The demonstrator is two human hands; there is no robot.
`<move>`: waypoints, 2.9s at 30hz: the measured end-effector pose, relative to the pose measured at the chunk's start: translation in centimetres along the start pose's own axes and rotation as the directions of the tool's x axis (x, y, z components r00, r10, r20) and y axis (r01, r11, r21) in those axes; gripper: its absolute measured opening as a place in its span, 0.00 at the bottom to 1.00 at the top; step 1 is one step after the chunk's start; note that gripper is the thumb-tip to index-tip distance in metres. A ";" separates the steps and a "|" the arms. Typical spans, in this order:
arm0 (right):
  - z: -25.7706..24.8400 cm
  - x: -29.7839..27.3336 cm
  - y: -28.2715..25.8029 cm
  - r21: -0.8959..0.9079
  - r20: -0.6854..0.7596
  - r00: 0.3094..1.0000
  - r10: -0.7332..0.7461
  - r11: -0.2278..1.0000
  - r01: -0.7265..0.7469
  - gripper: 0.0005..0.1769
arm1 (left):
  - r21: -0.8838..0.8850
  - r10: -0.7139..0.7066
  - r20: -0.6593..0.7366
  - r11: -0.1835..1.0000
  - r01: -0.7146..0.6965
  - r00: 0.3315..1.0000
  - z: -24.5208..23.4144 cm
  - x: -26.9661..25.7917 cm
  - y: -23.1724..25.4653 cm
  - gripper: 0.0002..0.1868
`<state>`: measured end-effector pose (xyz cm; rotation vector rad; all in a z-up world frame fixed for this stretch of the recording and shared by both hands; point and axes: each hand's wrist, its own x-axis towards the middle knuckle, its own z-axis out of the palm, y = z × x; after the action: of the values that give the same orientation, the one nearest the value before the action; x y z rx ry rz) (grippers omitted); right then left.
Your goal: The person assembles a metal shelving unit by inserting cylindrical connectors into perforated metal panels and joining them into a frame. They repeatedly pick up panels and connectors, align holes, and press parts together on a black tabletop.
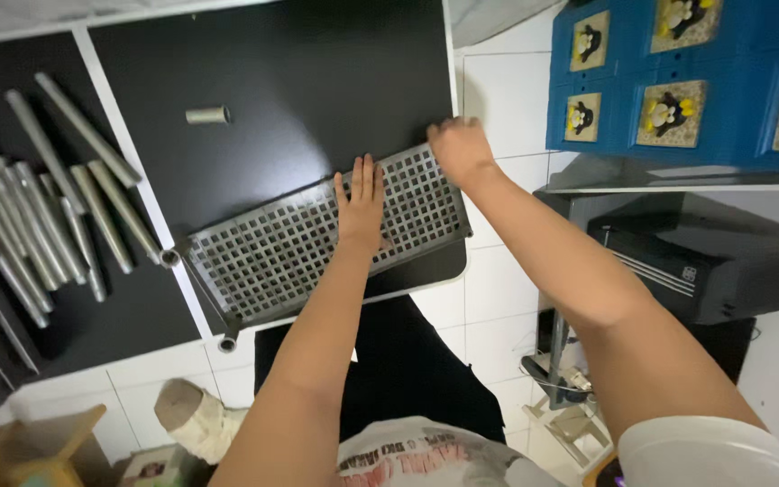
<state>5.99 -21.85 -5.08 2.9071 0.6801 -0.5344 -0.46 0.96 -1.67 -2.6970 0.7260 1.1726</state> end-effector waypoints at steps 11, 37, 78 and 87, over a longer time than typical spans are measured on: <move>-3.1 0.6 -1.4 0.215 0.208 0.890 0.407 0.868 -0.447 0.17 | -0.026 -0.017 0.043 0.999 0.018 0.999 -0.1 0.0 0.2 0.84; -4.0 -11.1 -8.1 0.866 0.197 0.786 0.586 0.271 -0.420 0.13 | -0.255 -0.001 -0.119 0.967 -0.029 0.993 0.2 -2.7 -3.9 0.78; -0.4 -18.9 -10.2 0.956 -0.018 0.686 0.727 0.214 -0.201 0.14 | -0.388 0.205 0.085 0.908 -0.157 0.975 4.5 -6.1 2.0 0.28; -1.1 -18.5 -8.9 0.899 -0.086 0.777 0.624 0.385 -0.210 0.13 | -0.089 0.048 0.143 0.995 -0.036 0.989 4.6 -5.3 6.6 0.41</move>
<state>-13.14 -21.28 2.35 3.9710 -0.6344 -0.1566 -9.72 -1.47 -0.54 -2.6405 0.7305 1.4239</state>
